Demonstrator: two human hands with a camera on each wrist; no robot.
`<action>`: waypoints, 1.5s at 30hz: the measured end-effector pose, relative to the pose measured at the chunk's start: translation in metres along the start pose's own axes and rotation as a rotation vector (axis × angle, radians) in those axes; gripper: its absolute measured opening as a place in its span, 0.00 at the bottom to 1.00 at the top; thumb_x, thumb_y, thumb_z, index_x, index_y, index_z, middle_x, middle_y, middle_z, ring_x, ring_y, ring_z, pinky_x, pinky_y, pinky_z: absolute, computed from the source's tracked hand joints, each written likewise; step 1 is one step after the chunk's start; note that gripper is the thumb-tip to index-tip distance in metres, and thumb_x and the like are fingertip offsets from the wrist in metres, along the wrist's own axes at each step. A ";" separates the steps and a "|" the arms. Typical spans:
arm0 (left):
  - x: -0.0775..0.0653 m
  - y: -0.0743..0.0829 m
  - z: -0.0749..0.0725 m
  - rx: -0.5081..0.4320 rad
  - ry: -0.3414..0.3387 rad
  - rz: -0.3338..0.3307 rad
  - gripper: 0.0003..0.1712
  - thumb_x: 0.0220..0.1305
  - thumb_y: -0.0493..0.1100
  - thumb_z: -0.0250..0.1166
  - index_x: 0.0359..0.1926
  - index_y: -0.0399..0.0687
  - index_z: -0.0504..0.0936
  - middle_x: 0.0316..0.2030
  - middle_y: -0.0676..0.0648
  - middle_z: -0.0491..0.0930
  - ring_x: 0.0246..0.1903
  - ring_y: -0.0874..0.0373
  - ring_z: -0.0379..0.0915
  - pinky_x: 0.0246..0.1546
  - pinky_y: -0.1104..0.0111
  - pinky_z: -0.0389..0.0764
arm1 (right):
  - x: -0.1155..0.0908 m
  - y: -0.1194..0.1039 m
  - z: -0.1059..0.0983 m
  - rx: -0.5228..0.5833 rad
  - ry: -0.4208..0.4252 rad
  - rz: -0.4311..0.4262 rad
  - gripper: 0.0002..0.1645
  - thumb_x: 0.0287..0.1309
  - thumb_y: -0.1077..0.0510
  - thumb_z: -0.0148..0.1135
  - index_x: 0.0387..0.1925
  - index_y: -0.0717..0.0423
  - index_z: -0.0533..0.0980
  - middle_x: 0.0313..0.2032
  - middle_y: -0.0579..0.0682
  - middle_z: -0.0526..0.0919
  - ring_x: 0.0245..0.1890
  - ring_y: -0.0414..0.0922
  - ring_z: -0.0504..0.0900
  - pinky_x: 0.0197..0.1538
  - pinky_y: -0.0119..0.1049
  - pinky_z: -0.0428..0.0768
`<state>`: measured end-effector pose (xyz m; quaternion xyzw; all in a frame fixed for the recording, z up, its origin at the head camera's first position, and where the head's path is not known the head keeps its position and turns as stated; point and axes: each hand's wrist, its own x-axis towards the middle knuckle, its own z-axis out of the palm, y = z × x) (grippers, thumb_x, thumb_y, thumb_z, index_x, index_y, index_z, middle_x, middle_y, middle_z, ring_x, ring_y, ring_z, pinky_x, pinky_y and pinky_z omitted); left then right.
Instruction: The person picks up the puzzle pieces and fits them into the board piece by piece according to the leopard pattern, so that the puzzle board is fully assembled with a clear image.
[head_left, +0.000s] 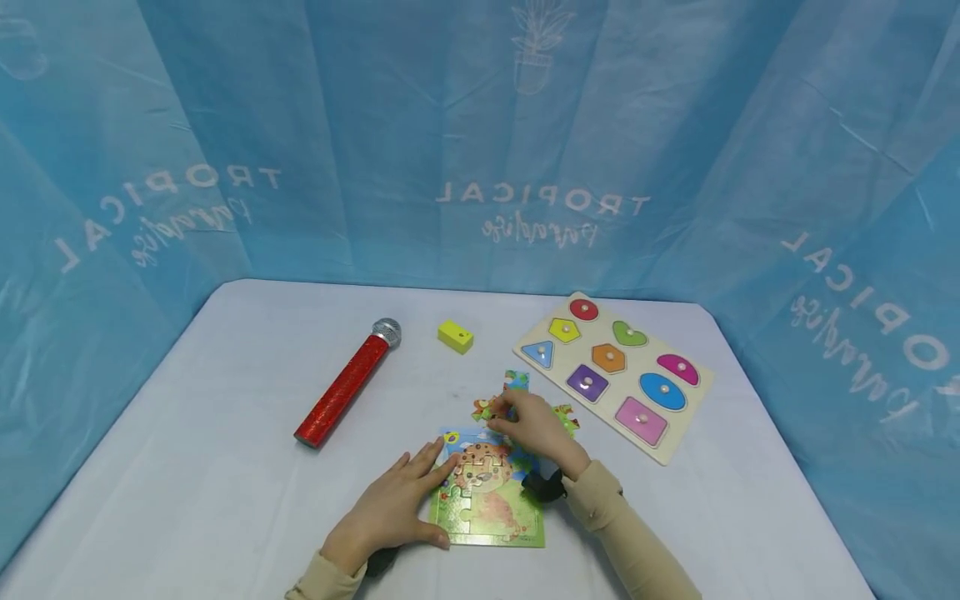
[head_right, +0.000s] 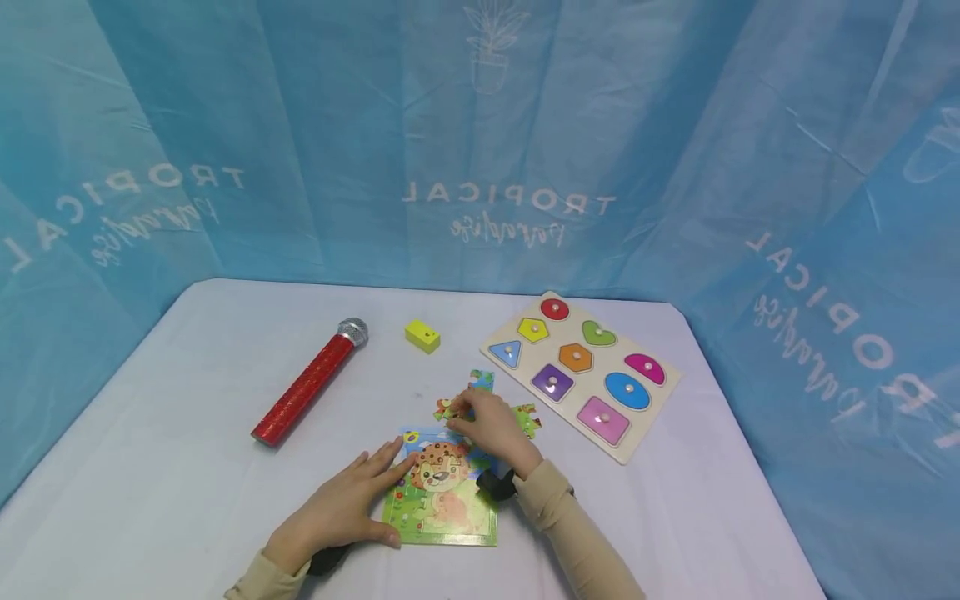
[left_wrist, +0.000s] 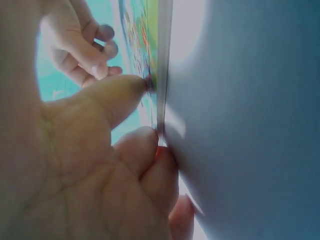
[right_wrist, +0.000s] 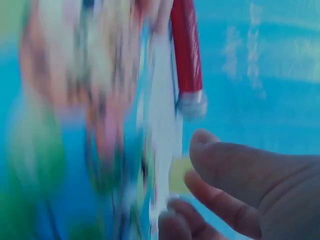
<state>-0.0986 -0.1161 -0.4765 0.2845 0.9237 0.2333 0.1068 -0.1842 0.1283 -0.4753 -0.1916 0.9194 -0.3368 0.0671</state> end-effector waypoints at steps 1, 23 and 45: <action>-0.001 -0.001 0.000 -0.001 0.003 -0.004 0.63 0.35 0.66 0.75 0.72 0.46 0.62 0.74 0.36 0.54 0.72 0.39 0.54 0.71 0.45 0.58 | 0.003 0.003 -0.002 -0.031 0.043 0.032 0.13 0.58 0.52 0.67 0.44 0.52 0.79 0.37 0.48 0.80 0.26 0.38 0.72 0.28 0.31 0.72; 0.000 -0.004 -0.002 -0.031 -0.024 -0.022 0.63 0.36 0.65 0.76 0.72 0.46 0.61 0.75 0.37 0.52 0.73 0.40 0.51 0.72 0.45 0.56 | -0.013 0.020 -0.023 0.235 0.009 0.085 0.04 0.60 0.57 0.64 0.33 0.54 0.80 0.28 0.46 0.79 0.25 0.39 0.73 0.28 0.27 0.73; -0.002 -0.003 -0.002 -0.054 -0.013 -0.026 0.63 0.36 0.65 0.76 0.72 0.46 0.62 0.75 0.36 0.51 0.73 0.39 0.51 0.72 0.45 0.55 | -0.030 0.019 -0.005 -0.073 0.136 -0.031 0.11 0.53 0.60 0.70 0.39 0.56 0.80 0.35 0.48 0.82 0.30 0.38 0.79 0.33 0.28 0.79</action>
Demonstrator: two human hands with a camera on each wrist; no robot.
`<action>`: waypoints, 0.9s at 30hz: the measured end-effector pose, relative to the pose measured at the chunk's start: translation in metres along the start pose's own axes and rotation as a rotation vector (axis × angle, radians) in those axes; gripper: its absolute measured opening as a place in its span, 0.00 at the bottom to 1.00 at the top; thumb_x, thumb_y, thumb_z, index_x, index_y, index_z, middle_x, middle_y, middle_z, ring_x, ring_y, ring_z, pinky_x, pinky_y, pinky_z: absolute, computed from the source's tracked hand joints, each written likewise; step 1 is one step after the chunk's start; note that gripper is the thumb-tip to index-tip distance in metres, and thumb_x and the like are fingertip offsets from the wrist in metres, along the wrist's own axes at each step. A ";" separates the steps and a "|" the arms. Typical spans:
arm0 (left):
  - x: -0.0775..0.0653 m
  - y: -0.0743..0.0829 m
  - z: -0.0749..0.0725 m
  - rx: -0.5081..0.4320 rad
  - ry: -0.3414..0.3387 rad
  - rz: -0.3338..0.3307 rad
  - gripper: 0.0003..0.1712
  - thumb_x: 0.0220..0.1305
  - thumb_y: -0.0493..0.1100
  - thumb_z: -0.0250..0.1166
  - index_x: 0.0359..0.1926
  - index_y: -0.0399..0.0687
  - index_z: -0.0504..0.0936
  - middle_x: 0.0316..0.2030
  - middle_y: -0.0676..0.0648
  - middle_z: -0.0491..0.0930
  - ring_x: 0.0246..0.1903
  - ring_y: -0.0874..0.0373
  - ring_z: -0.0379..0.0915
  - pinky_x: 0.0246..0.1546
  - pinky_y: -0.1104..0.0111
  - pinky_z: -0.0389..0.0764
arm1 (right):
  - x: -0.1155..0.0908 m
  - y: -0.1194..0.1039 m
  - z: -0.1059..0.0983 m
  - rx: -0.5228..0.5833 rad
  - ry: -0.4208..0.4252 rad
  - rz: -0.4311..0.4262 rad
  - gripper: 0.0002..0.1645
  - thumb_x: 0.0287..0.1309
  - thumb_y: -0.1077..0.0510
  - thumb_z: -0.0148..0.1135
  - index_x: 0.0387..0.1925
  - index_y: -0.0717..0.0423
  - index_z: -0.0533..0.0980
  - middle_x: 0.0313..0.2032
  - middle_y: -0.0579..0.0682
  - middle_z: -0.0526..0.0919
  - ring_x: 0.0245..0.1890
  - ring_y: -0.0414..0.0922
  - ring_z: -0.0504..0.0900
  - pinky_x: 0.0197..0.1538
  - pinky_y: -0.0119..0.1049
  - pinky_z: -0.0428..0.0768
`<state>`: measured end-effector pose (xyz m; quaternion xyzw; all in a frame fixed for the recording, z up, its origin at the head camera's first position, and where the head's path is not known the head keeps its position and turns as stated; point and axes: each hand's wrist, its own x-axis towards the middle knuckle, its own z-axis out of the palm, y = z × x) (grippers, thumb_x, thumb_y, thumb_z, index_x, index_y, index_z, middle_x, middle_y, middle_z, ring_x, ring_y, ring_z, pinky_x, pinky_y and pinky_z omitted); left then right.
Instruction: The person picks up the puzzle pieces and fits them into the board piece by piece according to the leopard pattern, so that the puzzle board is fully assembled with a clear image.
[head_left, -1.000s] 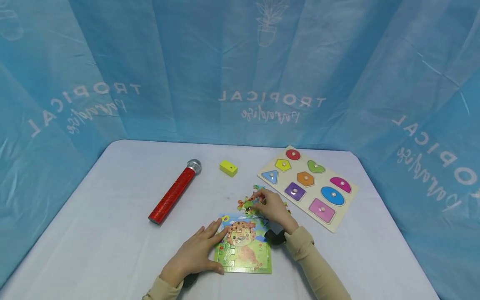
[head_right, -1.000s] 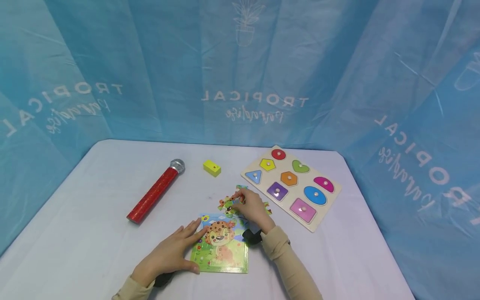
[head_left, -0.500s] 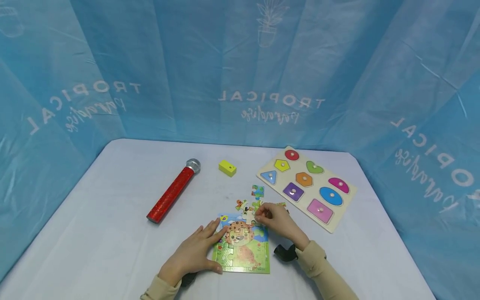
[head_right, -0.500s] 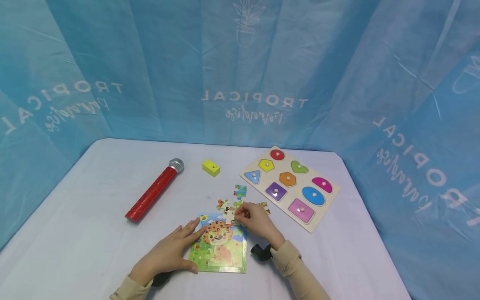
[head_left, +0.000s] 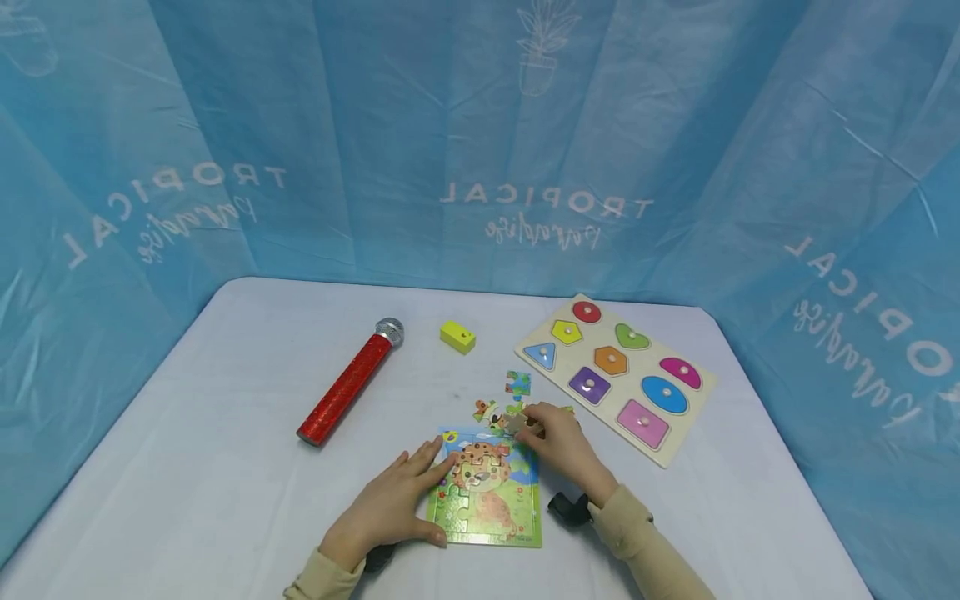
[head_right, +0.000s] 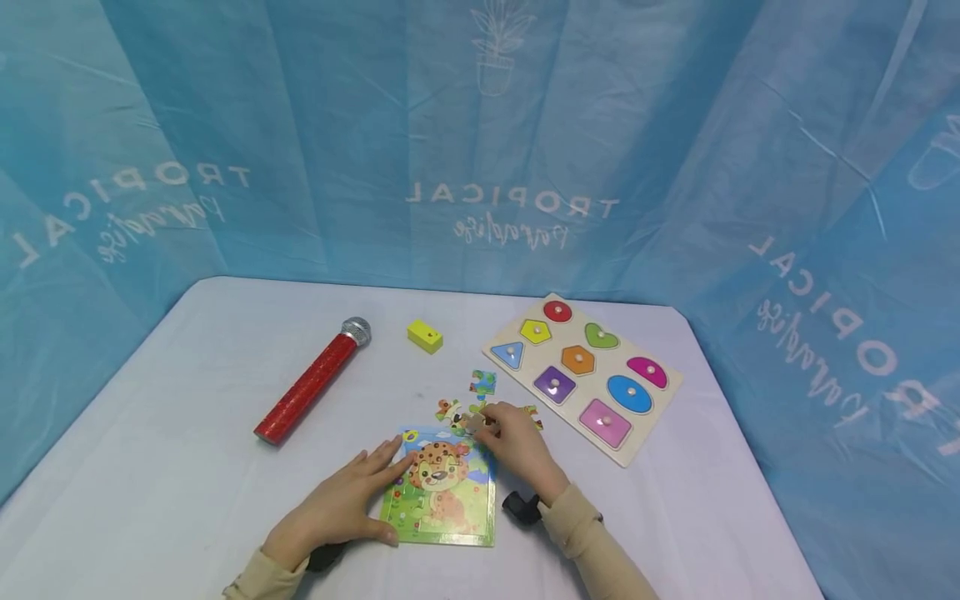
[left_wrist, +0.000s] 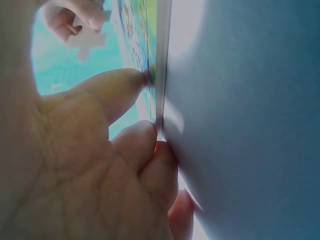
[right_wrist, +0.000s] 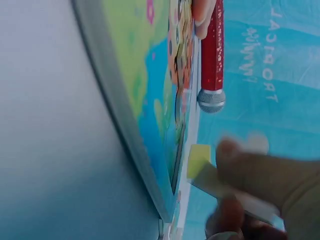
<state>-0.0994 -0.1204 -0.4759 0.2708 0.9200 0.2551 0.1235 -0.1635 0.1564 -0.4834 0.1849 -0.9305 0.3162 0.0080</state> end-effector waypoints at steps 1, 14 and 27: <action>0.000 0.000 0.000 0.000 -0.002 0.001 0.63 0.36 0.65 0.76 0.72 0.46 0.62 0.75 0.36 0.51 0.73 0.39 0.51 0.72 0.45 0.55 | -0.003 0.000 -0.001 -0.005 -0.007 -0.027 0.09 0.53 0.60 0.70 0.38 0.55 0.80 0.34 0.47 0.82 0.30 0.37 0.79 0.32 0.27 0.78; 0.002 -0.003 0.003 0.014 0.014 0.009 0.63 0.36 0.65 0.75 0.72 0.47 0.61 0.74 0.36 0.52 0.73 0.39 0.51 0.72 0.44 0.55 | -0.044 -0.008 -0.003 -0.151 -0.263 -0.124 0.23 0.42 0.42 0.77 0.40 0.41 0.78 0.40 0.37 0.76 0.32 0.31 0.74 0.35 0.30 0.78; 0.001 -0.002 0.003 0.006 0.002 -0.003 0.62 0.36 0.65 0.76 0.72 0.47 0.61 0.75 0.37 0.51 0.73 0.39 0.50 0.72 0.44 0.55 | -0.036 -0.008 0.002 -0.099 -0.242 -0.001 0.15 0.48 0.45 0.74 0.33 0.44 0.77 0.36 0.38 0.72 0.30 0.35 0.69 0.34 0.28 0.72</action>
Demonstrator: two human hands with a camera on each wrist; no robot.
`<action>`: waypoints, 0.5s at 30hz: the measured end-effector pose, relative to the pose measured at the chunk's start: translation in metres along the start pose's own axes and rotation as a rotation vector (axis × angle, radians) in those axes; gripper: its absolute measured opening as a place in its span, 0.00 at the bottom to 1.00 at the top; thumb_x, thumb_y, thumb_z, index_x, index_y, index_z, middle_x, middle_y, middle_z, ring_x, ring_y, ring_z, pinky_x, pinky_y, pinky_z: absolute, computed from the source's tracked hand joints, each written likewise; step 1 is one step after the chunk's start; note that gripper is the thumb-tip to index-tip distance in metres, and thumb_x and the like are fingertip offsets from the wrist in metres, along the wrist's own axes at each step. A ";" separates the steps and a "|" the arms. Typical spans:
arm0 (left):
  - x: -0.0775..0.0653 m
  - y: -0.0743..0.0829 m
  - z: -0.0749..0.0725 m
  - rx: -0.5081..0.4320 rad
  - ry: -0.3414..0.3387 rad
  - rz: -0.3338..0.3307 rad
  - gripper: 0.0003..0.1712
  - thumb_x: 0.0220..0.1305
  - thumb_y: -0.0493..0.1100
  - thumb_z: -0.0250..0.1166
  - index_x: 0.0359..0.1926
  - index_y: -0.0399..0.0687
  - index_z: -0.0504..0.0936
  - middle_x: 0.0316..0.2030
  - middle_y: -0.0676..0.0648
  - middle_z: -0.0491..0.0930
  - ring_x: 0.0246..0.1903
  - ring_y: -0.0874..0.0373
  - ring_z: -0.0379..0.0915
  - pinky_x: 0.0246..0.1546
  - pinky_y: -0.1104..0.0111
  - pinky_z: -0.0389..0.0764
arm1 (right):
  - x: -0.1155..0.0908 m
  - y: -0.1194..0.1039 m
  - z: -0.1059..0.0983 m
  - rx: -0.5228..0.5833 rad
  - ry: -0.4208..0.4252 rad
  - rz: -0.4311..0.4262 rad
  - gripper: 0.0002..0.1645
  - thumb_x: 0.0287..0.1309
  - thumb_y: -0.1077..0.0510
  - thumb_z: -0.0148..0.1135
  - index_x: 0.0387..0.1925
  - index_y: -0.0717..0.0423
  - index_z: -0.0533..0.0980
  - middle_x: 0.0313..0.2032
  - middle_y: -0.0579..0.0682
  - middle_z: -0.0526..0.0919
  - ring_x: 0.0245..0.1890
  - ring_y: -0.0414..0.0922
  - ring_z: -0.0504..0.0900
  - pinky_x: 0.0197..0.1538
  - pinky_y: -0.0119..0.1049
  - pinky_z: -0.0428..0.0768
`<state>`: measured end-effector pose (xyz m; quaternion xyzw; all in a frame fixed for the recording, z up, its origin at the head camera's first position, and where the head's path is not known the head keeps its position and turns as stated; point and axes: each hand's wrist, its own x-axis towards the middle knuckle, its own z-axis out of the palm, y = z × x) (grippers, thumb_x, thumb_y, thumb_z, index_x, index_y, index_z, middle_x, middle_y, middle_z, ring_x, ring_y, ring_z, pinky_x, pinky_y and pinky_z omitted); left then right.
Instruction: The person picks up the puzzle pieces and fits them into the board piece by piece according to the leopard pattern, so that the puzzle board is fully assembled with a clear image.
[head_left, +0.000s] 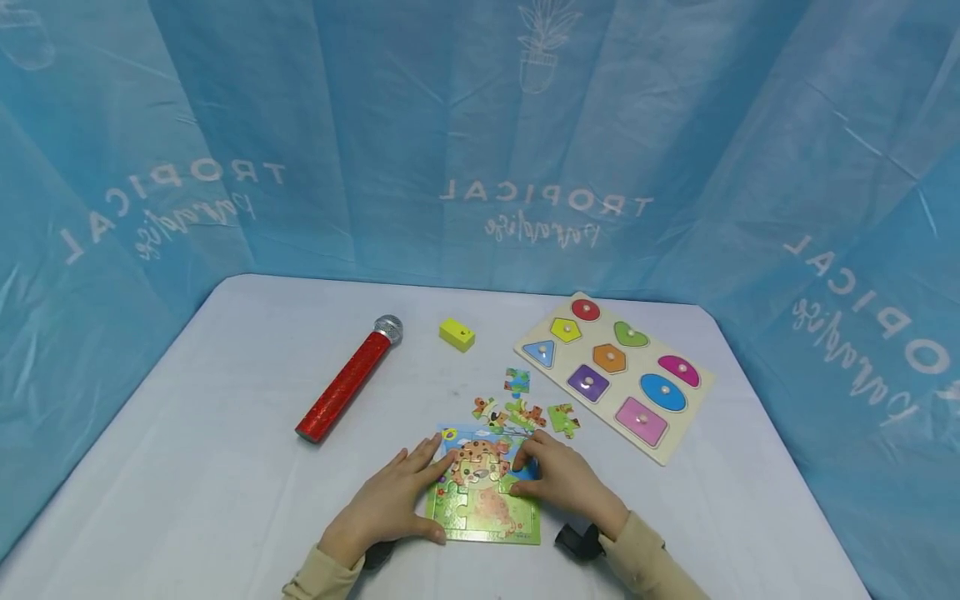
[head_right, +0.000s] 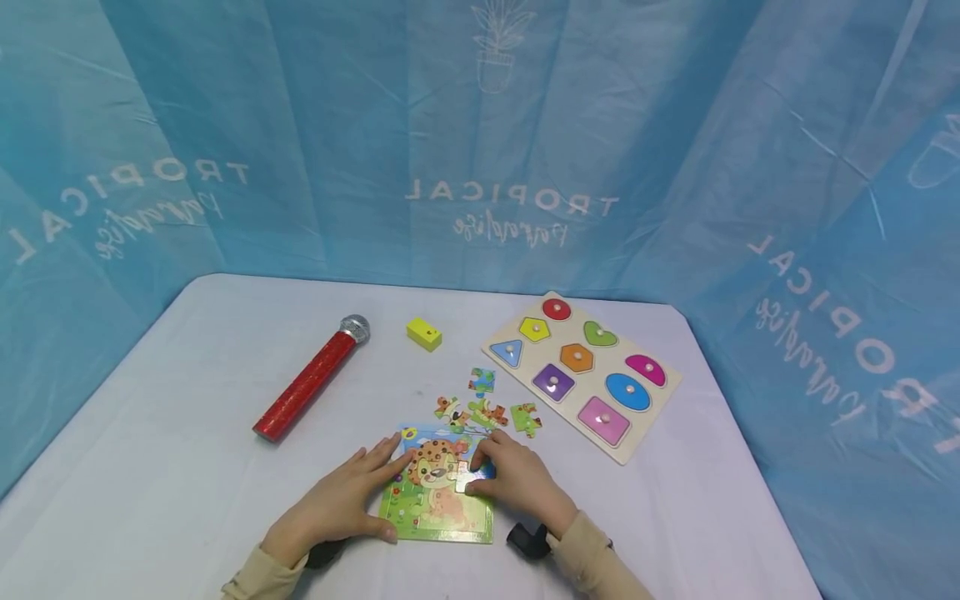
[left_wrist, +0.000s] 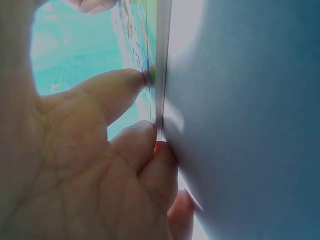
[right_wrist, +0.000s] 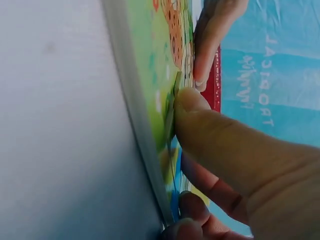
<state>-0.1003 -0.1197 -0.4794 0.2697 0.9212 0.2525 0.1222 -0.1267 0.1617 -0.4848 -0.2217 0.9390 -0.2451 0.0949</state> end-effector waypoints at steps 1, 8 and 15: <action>0.000 0.000 0.000 -0.001 -0.003 0.000 0.63 0.36 0.65 0.76 0.72 0.47 0.61 0.75 0.37 0.51 0.73 0.39 0.50 0.72 0.44 0.55 | 0.000 0.000 0.000 -0.004 0.001 0.000 0.15 0.48 0.46 0.74 0.32 0.44 0.77 0.35 0.39 0.72 0.30 0.35 0.69 0.34 0.27 0.71; -0.001 0.001 -0.001 0.008 -0.002 0.006 0.62 0.37 0.64 0.76 0.72 0.47 0.61 0.75 0.37 0.51 0.73 0.39 0.50 0.72 0.44 0.55 | 0.000 0.002 -0.002 -0.004 -0.028 -0.018 0.13 0.49 0.47 0.74 0.32 0.44 0.77 0.36 0.39 0.71 0.31 0.36 0.68 0.35 0.29 0.72; -0.001 0.001 -0.002 0.006 -0.001 0.001 0.62 0.37 0.63 0.76 0.72 0.47 0.62 0.75 0.37 0.51 0.73 0.39 0.50 0.72 0.44 0.55 | 0.000 0.002 -0.003 0.000 -0.040 -0.023 0.13 0.49 0.46 0.73 0.32 0.44 0.77 0.36 0.39 0.70 0.30 0.36 0.68 0.34 0.29 0.71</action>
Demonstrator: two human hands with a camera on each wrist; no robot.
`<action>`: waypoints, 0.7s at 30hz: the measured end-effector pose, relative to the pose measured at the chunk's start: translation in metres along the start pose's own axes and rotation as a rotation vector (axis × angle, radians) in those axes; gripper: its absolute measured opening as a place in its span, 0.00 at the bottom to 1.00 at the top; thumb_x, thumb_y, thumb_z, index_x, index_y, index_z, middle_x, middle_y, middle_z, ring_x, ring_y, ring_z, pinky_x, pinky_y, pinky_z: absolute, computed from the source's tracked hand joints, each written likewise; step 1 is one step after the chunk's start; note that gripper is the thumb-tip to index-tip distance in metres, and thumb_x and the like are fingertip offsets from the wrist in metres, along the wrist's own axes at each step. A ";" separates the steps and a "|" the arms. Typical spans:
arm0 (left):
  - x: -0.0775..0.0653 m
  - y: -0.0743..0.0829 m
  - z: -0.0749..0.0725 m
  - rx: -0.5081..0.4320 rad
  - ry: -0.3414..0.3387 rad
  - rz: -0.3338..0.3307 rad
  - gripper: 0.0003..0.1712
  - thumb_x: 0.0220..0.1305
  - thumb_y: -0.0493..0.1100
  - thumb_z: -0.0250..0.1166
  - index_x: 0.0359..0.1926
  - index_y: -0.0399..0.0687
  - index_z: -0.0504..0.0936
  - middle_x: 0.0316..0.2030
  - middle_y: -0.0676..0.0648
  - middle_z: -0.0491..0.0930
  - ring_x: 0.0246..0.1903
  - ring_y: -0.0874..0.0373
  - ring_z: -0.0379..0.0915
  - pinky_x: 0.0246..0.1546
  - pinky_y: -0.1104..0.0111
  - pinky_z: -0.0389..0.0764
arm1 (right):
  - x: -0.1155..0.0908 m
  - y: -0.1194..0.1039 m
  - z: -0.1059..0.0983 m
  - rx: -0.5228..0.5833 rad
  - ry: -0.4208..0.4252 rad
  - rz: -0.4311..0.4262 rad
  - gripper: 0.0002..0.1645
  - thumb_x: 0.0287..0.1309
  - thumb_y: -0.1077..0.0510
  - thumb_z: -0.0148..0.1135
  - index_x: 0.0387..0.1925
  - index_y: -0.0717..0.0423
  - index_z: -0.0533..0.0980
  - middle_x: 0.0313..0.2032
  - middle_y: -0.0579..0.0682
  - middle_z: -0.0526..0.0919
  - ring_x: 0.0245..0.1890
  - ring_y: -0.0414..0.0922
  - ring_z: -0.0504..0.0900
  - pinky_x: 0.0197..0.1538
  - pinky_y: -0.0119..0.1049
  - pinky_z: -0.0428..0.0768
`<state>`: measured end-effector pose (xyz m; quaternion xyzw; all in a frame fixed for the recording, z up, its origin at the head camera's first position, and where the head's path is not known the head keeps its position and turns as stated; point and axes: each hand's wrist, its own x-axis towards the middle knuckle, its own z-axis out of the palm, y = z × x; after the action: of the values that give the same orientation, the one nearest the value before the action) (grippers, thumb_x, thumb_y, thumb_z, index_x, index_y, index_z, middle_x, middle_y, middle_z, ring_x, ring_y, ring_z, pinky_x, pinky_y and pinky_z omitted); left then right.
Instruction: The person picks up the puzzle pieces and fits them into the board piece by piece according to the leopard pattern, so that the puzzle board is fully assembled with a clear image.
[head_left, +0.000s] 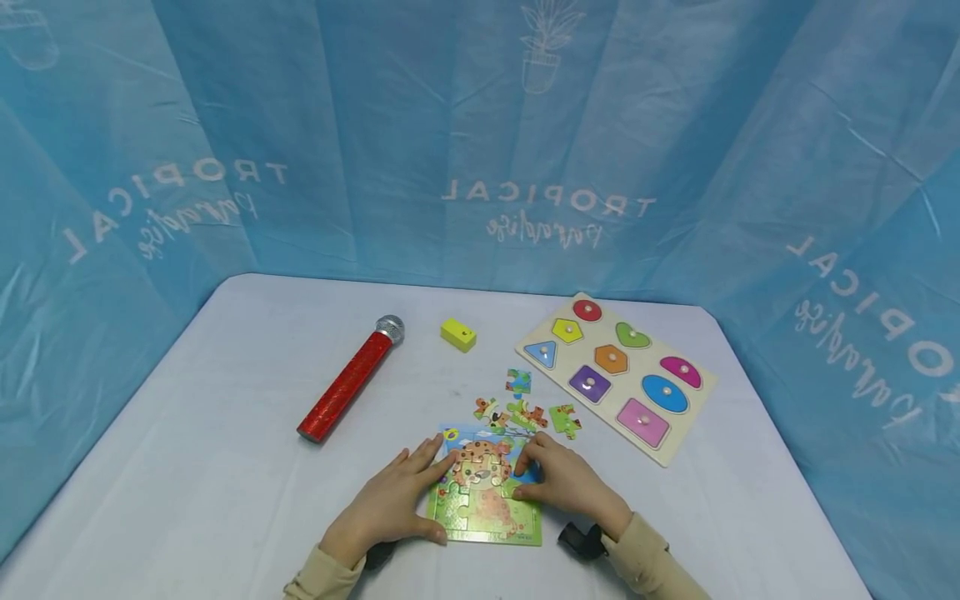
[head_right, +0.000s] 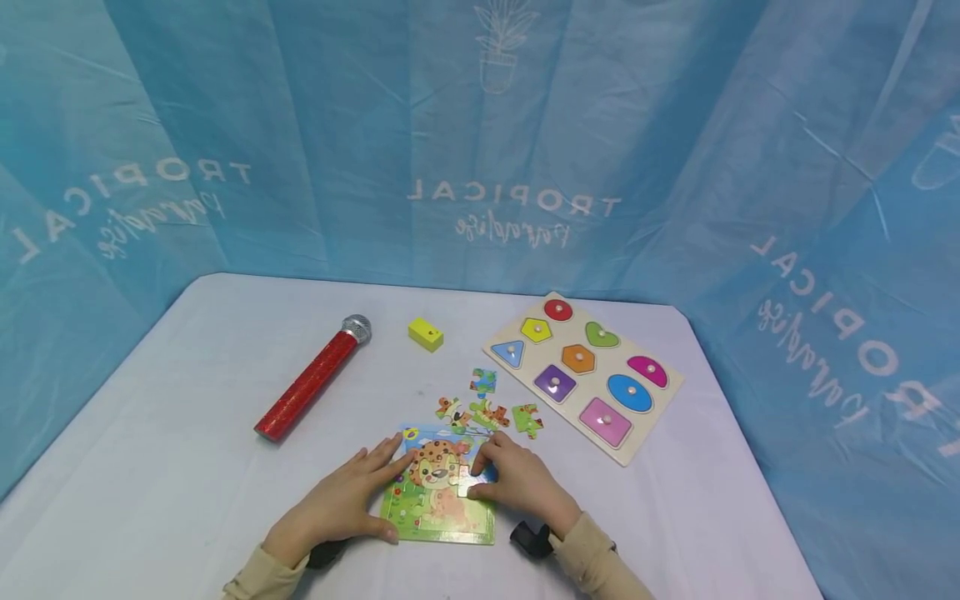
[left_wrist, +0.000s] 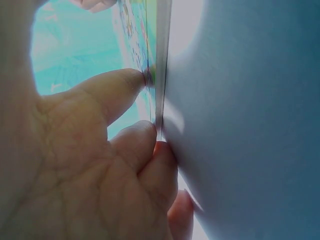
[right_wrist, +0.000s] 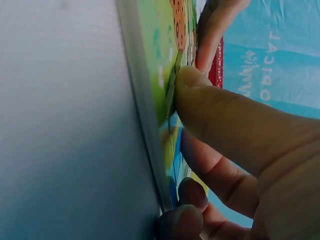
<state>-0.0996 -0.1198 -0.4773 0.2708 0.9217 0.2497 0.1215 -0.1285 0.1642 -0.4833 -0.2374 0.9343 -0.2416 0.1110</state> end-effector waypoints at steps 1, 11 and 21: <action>0.000 0.000 0.000 -0.001 -0.001 -0.001 0.62 0.37 0.63 0.76 0.72 0.47 0.62 0.75 0.37 0.51 0.73 0.39 0.49 0.72 0.44 0.55 | 0.000 0.000 0.000 0.001 -0.002 -0.004 0.13 0.49 0.46 0.73 0.32 0.44 0.77 0.36 0.39 0.70 0.30 0.35 0.68 0.34 0.28 0.70; 0.001 -0.001 0.002 -0.010 -0.002 0.003 0.63 0.36 0.65 0.75 0.72 0.46 0.62 0.75 0.37 0.51 0.73 0.39 0.50 0.72 0.44 0.55 | 0.016 0.020 -0.016 0.103 0.249 0.054 0.10 0.55 0.56 0.69 0.40 0.51 0.80 0.39 0.46 0.77 0.25 0.35 0.66 0.28 0.26 0.67; 0.000 -0.003 0.003 0.003 0.002 0.004 0.63 0.35 0.65 0.75 0.72 0.47 0.61 0.75 0.37 0.52 0.73 0.39 0.51 0.71 0.44 0.56 | 0.043 0.023 -0.019 0.002 0.296 0.223 0.24 0.52 0.53 0.72 0.51 0.53 0.78 0.41 0.49 0.81 0.33 0.41 0.75 0.36 0.37 0.75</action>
<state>-0.1004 -0.1207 -0.4811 0.2726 0.9216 0.2490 0.1195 -0.1804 0.1681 -0.4826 -0.0940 0.9607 -0.2610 -0.0014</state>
